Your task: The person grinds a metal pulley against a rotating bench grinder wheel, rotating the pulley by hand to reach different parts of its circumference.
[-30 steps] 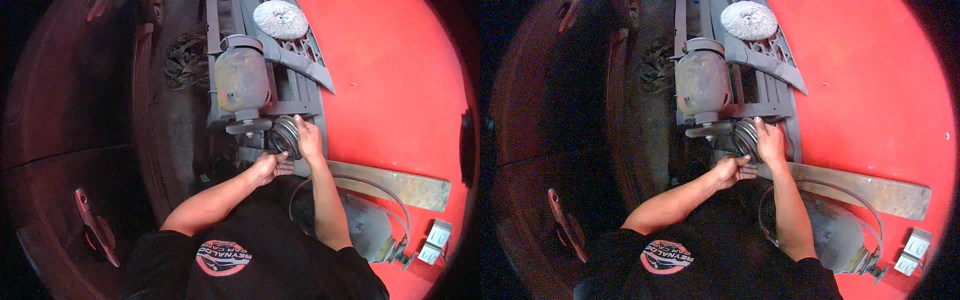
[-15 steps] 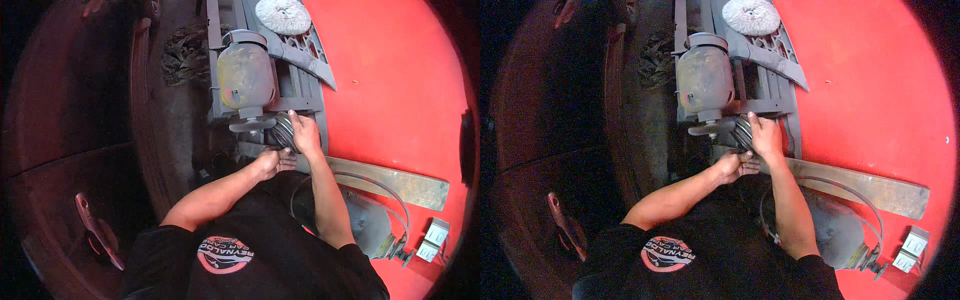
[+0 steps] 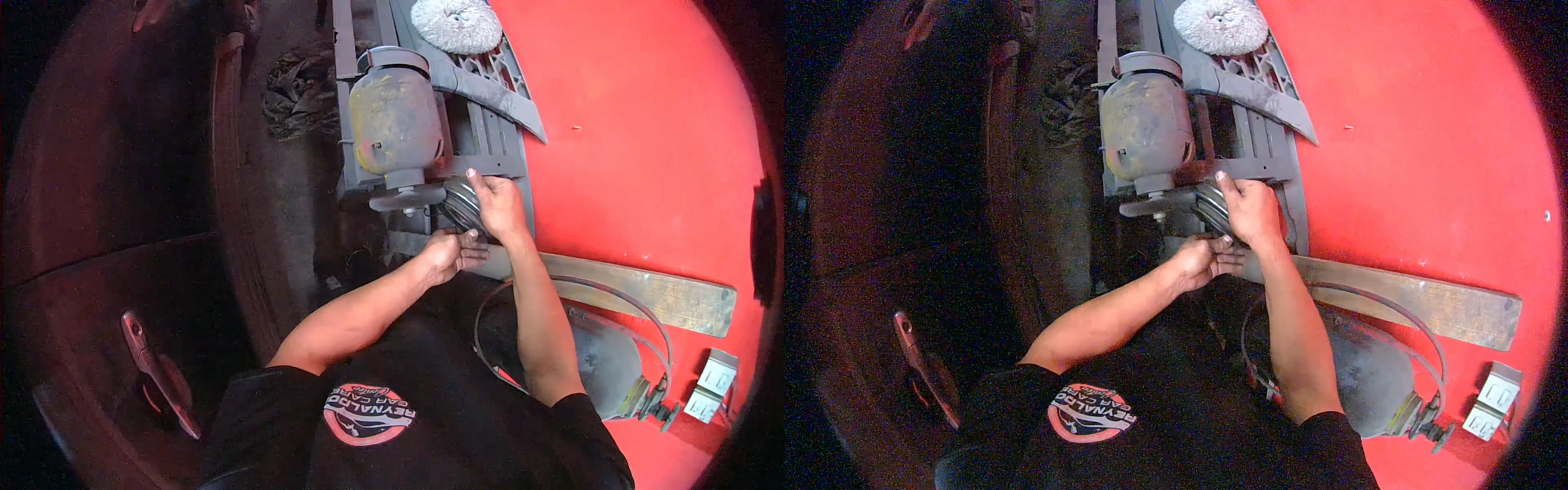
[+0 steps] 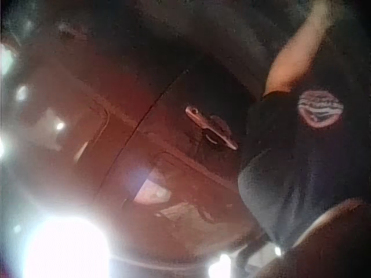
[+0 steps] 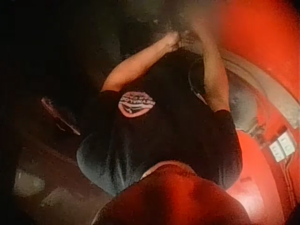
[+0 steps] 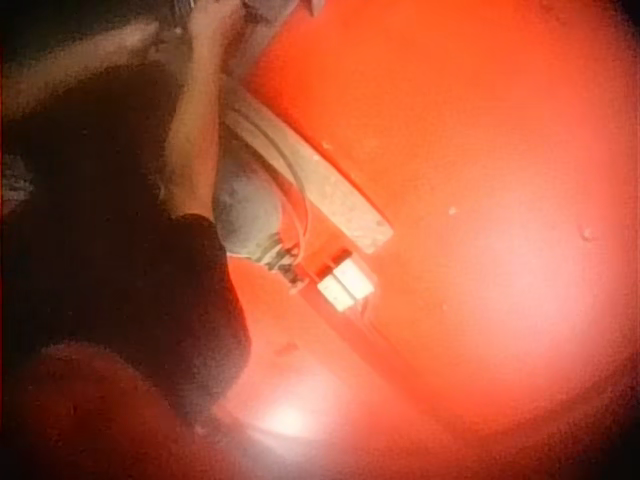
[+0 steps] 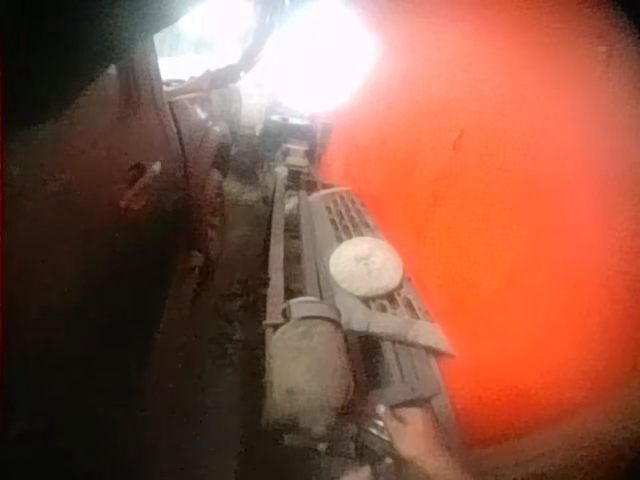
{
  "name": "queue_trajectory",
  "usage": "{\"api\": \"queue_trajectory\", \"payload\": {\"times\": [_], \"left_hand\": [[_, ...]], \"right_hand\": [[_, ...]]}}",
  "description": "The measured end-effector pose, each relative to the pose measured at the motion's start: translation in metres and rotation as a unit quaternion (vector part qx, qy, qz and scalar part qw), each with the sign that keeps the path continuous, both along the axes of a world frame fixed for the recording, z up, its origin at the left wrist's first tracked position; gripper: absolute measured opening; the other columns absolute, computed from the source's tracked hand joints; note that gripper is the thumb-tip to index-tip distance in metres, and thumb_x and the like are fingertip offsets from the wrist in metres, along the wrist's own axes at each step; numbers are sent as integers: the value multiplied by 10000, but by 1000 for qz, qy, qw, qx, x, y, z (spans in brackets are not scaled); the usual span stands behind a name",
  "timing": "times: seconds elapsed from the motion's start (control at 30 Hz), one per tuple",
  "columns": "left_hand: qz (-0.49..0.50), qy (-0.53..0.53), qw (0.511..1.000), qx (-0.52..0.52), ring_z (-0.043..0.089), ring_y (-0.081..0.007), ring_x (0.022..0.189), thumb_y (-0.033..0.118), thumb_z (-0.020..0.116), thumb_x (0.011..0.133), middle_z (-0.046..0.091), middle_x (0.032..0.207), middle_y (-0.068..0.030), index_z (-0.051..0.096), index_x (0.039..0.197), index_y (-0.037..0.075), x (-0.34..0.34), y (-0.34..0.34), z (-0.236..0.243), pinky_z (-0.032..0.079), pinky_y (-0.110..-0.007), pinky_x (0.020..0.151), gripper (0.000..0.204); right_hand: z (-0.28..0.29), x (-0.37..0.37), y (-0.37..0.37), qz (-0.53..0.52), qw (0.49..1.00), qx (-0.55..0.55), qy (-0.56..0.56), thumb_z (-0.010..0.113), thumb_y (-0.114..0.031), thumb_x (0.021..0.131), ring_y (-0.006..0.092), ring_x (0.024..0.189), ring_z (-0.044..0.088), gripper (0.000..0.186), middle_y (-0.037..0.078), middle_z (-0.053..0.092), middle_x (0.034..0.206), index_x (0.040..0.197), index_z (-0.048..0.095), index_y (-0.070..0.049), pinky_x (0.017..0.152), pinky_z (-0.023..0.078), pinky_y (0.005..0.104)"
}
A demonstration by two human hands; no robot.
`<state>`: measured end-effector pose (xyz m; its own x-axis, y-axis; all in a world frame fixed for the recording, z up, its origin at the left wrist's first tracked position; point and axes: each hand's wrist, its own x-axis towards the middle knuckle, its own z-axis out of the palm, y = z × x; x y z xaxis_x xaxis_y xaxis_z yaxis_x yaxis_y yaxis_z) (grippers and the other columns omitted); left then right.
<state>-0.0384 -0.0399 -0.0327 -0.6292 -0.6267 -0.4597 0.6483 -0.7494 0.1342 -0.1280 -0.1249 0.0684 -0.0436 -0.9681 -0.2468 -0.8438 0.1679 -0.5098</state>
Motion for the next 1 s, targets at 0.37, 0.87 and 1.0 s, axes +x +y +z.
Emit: {"api": "queue_trajectory", "payload": {"times": [0.37, 0.87, 1.0], "left_hand": [[38, 145, 985, -85, 616, -301, 1107, 269, 609, 968, 621, 1214, -167, 519, 1262, 4, 15, -1, 44, 503, -456, 964, 407], [112, -59, 991, -49, 645, -206, 991, 311, 442, 1055, 653, 1110, -104, 552, 1206, 27, 0, -9, 77, 538, -367, 883, 340], [126, -71, 989, -29, 647, -216, 986, 265, 404, 1067, 659, 1097, -126, 562, 1175, -16, -3, -10, 83, 535, -370, 888, 340]], "right_hand": [[35, -42, 34, -82, 947, -99, -295, 584, -354, 991, 67, 730, 541, 436, -12, 645, 801, 918, 715, 56, 664, 458, 266], [25, -9, -13, 89, 992, -85, 1, 620, -494, 907, 324, 465, 467, 565, 236, 499, 560, 665, 630, 16, 523, 403, 459], [36, 0, -17, 134, 987, -67, 52, 617, -518, 897, 397, 506, 527, 580, 232, 515, 552, 643, 631, 4, 530, 418, 473]]}}
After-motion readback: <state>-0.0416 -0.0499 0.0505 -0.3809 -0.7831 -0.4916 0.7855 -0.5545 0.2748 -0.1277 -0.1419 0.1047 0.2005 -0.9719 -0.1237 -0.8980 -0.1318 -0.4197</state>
